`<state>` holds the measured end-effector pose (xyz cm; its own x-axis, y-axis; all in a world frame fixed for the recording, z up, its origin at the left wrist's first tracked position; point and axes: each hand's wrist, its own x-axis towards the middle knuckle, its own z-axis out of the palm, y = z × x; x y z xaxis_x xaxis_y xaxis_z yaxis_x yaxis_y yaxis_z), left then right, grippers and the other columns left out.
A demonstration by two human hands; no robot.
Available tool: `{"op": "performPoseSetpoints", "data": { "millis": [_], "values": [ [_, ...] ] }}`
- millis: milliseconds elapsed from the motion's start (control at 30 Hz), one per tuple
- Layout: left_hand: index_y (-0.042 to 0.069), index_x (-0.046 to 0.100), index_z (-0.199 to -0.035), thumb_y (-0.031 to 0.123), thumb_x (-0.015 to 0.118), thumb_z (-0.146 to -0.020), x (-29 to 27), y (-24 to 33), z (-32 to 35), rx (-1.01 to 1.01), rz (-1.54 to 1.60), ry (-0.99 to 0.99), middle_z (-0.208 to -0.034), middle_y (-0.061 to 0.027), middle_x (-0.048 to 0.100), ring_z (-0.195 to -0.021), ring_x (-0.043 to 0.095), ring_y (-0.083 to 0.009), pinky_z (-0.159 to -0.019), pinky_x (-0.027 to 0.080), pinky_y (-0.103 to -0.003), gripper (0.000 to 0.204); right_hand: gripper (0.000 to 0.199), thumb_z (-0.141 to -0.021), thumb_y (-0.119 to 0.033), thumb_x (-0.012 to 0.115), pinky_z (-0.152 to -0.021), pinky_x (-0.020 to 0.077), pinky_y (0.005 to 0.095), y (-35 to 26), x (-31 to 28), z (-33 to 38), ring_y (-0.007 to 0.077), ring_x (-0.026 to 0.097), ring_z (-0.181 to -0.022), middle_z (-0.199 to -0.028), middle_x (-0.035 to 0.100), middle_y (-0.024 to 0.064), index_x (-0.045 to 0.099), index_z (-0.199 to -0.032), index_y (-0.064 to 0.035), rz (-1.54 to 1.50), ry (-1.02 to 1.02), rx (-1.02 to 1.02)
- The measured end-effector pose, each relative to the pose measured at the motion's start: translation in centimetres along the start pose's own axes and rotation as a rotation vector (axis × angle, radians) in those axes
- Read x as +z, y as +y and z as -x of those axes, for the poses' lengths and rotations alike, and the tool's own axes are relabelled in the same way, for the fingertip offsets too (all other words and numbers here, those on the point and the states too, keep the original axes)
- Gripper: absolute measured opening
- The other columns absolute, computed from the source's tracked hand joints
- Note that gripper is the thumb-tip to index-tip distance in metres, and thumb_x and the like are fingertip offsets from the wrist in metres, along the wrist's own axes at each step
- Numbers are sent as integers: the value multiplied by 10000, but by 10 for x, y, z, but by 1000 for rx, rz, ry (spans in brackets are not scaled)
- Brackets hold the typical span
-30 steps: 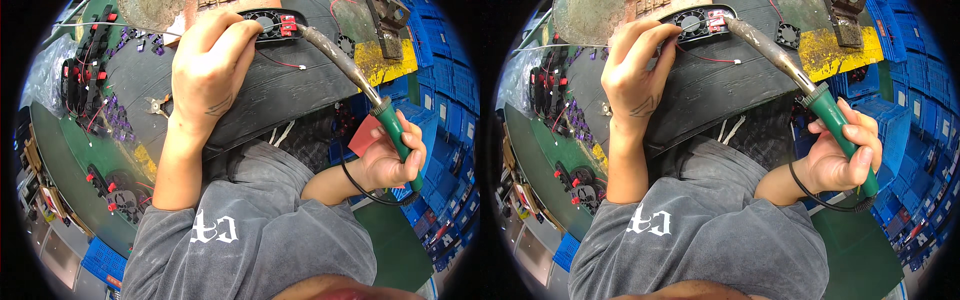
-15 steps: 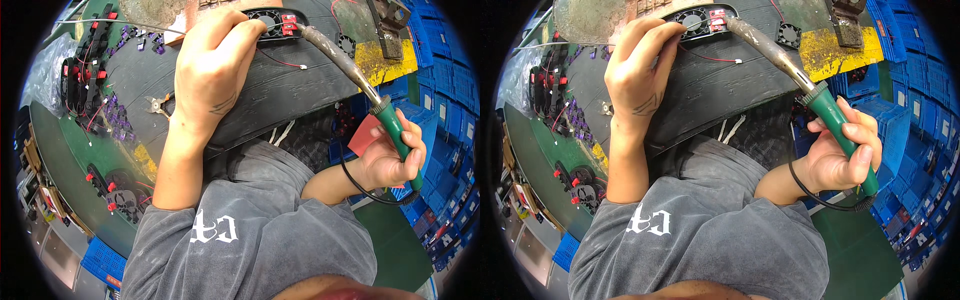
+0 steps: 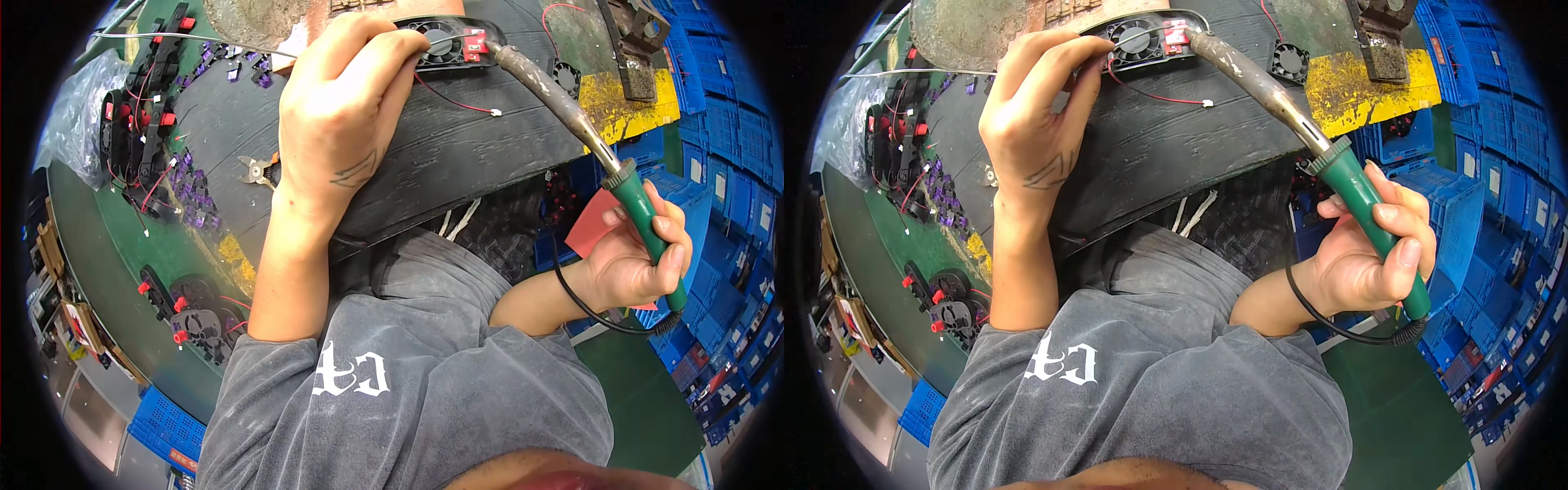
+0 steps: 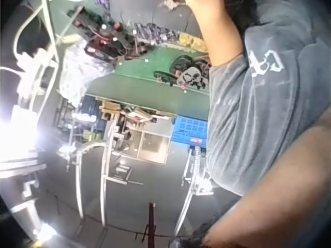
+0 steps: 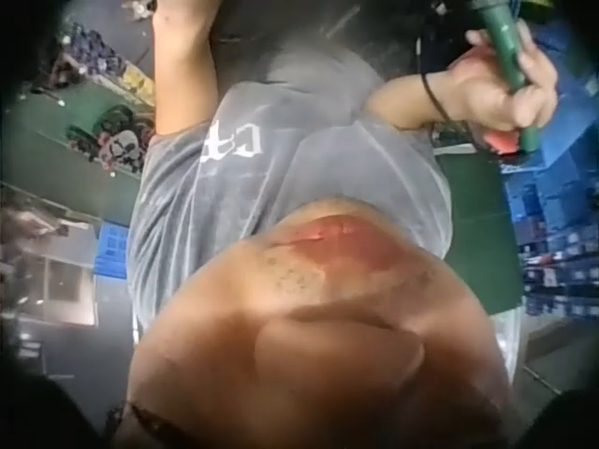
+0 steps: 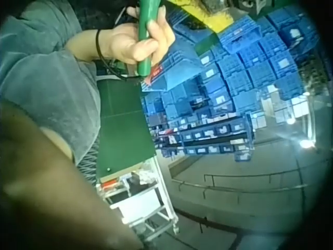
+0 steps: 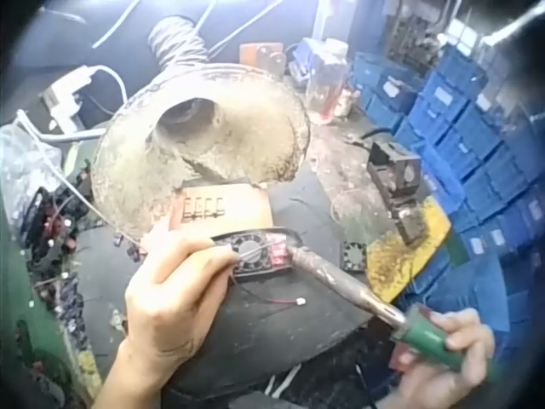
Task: Soldering wires onto small electronic components at a workbench.
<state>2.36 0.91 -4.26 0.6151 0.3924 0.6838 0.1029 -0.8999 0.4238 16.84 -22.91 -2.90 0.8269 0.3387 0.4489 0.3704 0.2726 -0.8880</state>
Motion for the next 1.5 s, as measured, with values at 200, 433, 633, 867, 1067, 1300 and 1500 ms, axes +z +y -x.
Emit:
{"op": "performPoseSetpoints", "data": {
  "millis": [200,433,633,867,1067,1300,1500],
  "values": [
    [16,688,-890,-63,696,-729,-3,5,-2,-76,30,-24,-849,-83,642,-727,617,-183,-644,511,-258,180,372,-891,-291,422,-426,560,354,-4,3,0,353,657,-647,-956,610,273,598,-825,31,-8,-25,-3],
    [16,689,-893,-62,698,-731,-4,5,-2,-74,28,-30,-865,-78,643,-731,621,-176,-645,517,-255,180,368,-891,-284,421,-423,557,353,-2,4,0,349,648,-612,-947,609,277,594,-828,35,-6,7,-19],
    [21,690,-893,-60,704,-727,-3,2,0,-21,8,-18,-872,-79,644,-729,622,-173,-645,519,-253,184,408,-872,-321,445,-421,529,315,-3,7,-1,332,652,-606,-887,649,269,642,-851,35,-20,15,-35],
    [22,690,-893,-59,706,-726,-4,7,0,-66,30,-23,-875,-81,645,-744,627,-178,-648,519,-254,186,377,-889,-291,415,-395,537,351,-2,6,1,342,625,-546,-935,615,292,598,-833,34,14,37,-39],
    [31,691,-892,-48,713,-715,-5,6,-4,-29,23,-45,-857,-80,641,-769,627,-201,-674,514,-275,195,385,-906,-314,406,-368,508,330,-6,-2,1,338,615,-524,-943,616,300,601,-836,10,-87,44,-106],
    [38,687,-885,-38,717,-709,-5,5,-4,-11,-11,-76,-839,-74,634,-773,621,-214,-695,507,-287,193,387,-916,-317,396,-378,524,332,-6,-4,1,334,609,-513,-953,614,304,597,-844,6,-2,18,-78],
    [38,687,-883,-41,712,-710,-7,8,-4,-62,-3,-97,-834,-73,635,-764,623,-211,-695,508,-285,192,396,-921,-319,381,-376,529,326,-3,-2,0,341,621,-530,-950,606,298,590,-862,13,-38,-99,-96]
  ]
}}
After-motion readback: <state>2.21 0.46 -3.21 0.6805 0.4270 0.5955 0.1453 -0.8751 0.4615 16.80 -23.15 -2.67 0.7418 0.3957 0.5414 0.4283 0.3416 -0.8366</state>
